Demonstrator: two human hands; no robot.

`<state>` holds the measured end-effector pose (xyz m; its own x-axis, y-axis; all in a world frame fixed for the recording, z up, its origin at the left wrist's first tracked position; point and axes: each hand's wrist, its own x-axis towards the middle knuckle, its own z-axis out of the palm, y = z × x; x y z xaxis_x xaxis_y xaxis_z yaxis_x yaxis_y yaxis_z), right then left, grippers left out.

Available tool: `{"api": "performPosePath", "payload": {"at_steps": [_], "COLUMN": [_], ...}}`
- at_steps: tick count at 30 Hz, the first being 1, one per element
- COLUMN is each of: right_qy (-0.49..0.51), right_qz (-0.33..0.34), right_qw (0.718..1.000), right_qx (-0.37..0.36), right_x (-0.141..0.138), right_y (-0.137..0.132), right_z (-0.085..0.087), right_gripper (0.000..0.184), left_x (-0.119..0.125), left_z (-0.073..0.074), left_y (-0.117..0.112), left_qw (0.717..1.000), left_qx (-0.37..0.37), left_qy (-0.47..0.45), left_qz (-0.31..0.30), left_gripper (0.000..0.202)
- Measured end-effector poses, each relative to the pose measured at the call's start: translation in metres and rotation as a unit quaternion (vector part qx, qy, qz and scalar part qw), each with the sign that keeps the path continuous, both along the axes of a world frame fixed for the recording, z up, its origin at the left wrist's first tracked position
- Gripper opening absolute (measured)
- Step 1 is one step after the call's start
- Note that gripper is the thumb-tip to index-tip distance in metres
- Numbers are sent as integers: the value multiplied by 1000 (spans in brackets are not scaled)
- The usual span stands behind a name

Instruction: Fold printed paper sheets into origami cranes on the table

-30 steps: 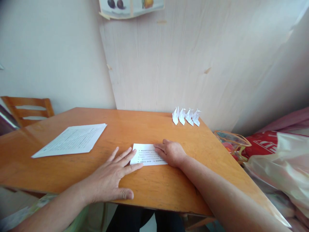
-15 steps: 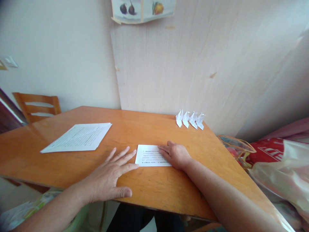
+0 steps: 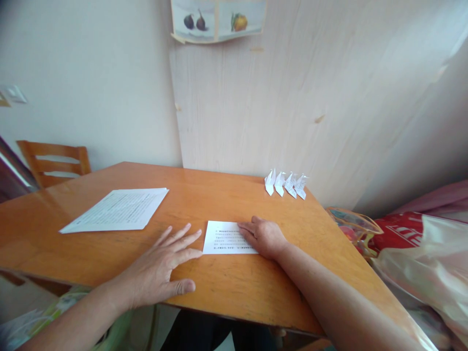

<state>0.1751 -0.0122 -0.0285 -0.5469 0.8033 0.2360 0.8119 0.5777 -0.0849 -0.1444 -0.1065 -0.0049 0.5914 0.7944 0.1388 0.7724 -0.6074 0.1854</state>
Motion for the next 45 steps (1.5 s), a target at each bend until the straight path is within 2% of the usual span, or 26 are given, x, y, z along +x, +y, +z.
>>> {"api": "performPosePath", "payload": {"at_steps": [4,8,12,16,19,23,29,32,36,40,45], "right_qy": [4,8,8,3,5,34,170,191,151,78,61], "right_qz": [2,2,4,2,7,7,6,-4,-21,-35,-20], "right_qw": [1000,1000,1000,1000,1000,999,985,981,988,996,996], "right_qx": [3,3,3,6,0,-14,-31,-21,-6,-27,-62], "right_x": [1,1,-1,-2,-2,1,15,22,21,14,11], "right_y": [1,3,3,1,1,5,13,12,2,-19,-66], "right_z": [-1,-4,-4,0,2,0,-5,-1,14,29,24], "right_gripper": [43,42,42,42,42,39,35,35,35,35,46], "left_x": [8,28,55,71,71,66,64,63,63,63,61], "left_z": [-2,2,2,-11,-20,-22,-23,-25,-25,-21,-14], "left_y": [9,21,36,50,54,51,51,52,53,49,32], "left_qw": [997,988,991,997,998,998,998,998,998,999,999], "left_qx": [47,71,42,13,-11,-6,23,29,24,12,2], "left_qy": [-54,-122,-113,-63,-19,2,-7,-15,-19,-14,12], "left_qz": [30,66,50,40,52,68,58,57,53,51,42], "left_gripper": [44,30,32,43,49,51,50,50,51,49,48]}}
